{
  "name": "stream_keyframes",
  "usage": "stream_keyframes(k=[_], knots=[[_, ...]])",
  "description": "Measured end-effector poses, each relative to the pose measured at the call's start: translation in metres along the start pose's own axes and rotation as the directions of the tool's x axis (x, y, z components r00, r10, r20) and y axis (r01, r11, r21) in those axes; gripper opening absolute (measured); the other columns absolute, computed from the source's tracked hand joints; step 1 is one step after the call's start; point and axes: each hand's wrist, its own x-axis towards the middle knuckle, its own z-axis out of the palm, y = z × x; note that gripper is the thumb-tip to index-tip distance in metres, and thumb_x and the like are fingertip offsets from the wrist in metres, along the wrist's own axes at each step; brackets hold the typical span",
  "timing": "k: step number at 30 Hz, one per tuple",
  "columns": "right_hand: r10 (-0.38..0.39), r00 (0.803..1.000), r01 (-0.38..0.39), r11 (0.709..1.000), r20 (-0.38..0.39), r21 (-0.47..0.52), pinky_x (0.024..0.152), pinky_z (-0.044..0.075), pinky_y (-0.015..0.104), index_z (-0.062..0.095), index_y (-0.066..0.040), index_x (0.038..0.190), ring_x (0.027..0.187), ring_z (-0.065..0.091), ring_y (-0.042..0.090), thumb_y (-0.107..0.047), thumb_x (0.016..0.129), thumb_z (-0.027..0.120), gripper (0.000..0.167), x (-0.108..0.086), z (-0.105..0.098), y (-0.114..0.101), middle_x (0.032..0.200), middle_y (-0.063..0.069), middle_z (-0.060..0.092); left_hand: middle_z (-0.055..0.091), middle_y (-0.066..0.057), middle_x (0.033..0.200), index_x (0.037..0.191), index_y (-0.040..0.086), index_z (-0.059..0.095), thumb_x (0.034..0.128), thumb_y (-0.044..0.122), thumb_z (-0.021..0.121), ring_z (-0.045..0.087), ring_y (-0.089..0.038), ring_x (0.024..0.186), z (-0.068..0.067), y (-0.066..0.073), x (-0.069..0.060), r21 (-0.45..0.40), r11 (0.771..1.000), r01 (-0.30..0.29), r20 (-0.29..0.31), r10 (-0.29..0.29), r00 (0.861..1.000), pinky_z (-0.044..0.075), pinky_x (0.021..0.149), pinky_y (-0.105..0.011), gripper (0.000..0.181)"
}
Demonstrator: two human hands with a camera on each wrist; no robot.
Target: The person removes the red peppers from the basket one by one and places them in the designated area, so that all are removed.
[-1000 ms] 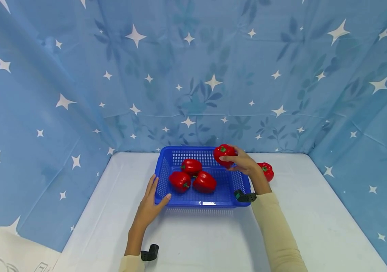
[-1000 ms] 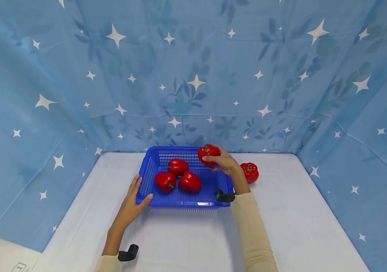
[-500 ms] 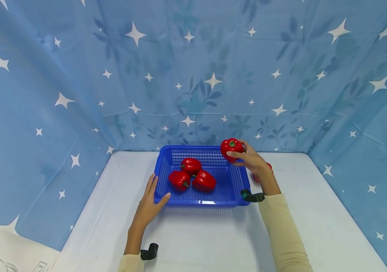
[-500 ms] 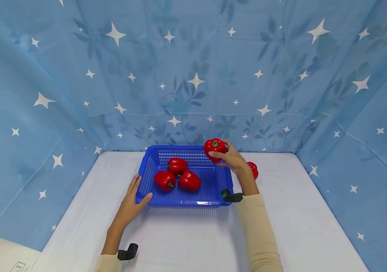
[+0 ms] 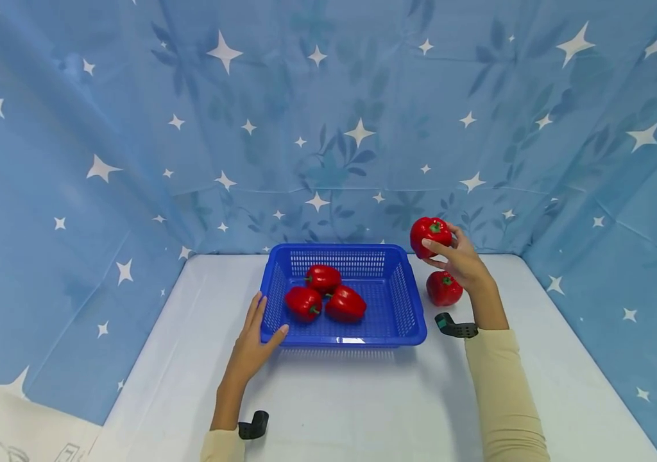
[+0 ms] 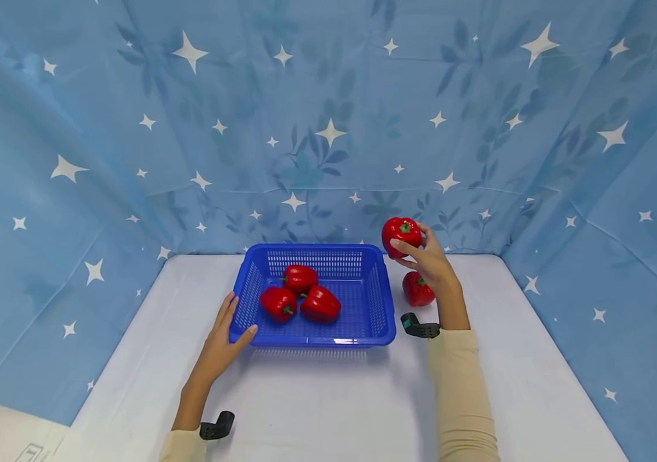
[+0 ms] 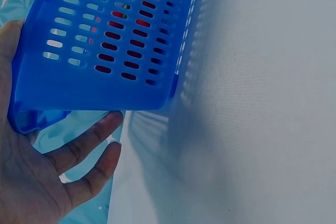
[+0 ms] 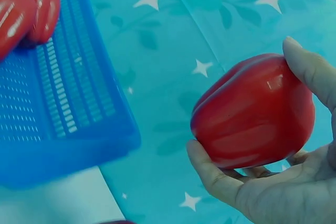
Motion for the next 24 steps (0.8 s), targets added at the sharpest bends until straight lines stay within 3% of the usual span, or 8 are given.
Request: stream_keyframes(k=[6,9,12,14,19,24], knots=[[-0.037,0.997,0.038,0.999,-0.074,0.009,0.077,0.059,0.026,0.008,-0.02,0.156,0.144,0.023,0.035,-0.019,0.093,0.067,0.086,-0.003,-0.019,-0.001,0.154,0.012,0.019,0.005,0.001,0.167,0.158,0.017,0.015,0.0899,0.058,0.058,0.019,-0.039,0.149,0.002,0.001,0.001,0.001,1.0,-0.008,-0.009,0.008,1.0,0.031,0.107,-0.063,0.09],[-0.028,0.992,0.031,0.999,-0.123,0.024,0.092,0.056,0.035,0.007,-0.022,0.156,0.145,0.02,0.033,-0.021,0.092,0.068,0.088,-0.005,-0.028,0.0,0.154,0.009,0.018,0.005,0.0,0.166,0.158,0.017,0.015,0.0902,0.058,0.058,0.018,-0.04,0.149,0.003,0.001,0.002,0.005,1.0,-0.011,-0.009,0.011,1.0,0.031,0.107,-0.063,0.09],[-0.004,0.985,0.018,0.997,-0.17,0.081,0.106,0.042,0.045,0.007,-0.026,0.156,0.147,0.015,0.029,-0.021,0.092,0.068,0.088,-0.007,-0.038,0.002,0.154,0.003,0.018,0.005,0.001,0.166,0.158,0.018,0.015,0.0902,0.058,0.058,0.018,-0.039,0.149,0.003,0.002,0.002,0.009,1.0,-0.007,-0.01,0.007,1.0,0.031,0.107,-0.063,0.09],[0.016,0.979,0.01,0.992,-0.205,0.125,0.108,0.038,0.045,0.008,-0.028,0.156,0.147,0.014,0.026,-0.021,0.092,0.069,0.088,-0.008,-0.045,0.006,0.155,0.0,0.018,0.005,0.0,0.166,0.158,0.018,0.015,0.0903,0.058,0.058,0.019,-0.039,0.149,0.003,0.002,0.002,0.01,1.0,-0.009,-0.011,0.009,1.0,0.031,0.106,-0.063,0.09],[0.09,0.948,-0.03,0.98,-0.304,0.196,0.105,0.042,0.039,0.013,-0.032,0.155,0.148,0.014,0.024,-0.023,0.089,0.071,0.089,-0.011,-0.063,0.022,0.162,-0.003,0.013,0.007,-0.002,0.166,0.158,0.018,0.016,0.0902,0.058,0.058,0.019,-0.04,0.149,0.003,0.002,0.001,0.006,1.0,-0.014,-0.017,0.014,1.0,0.032,0.105,-0.064,0.09],[0.179,0.907,-0.095,0.969,-0.381,0.23,0.113,0.032,0.042,0.011,-0.035,0.156,0.15,0.012,0.025,-0.028,0.088,0.072,0.091,-0.015,-0.075,0.042,0.165,-0.003,0.008,0.006,-0.001,0.166,0.158,0.017,0.016,0.09,0.058,0.058,0.019,-0.04,0.149,0.002,0.0,0.0,0.014,1.0,-0.012,-0.013,0.012,1.0,0.032,0.106,-0.064,0.09]])
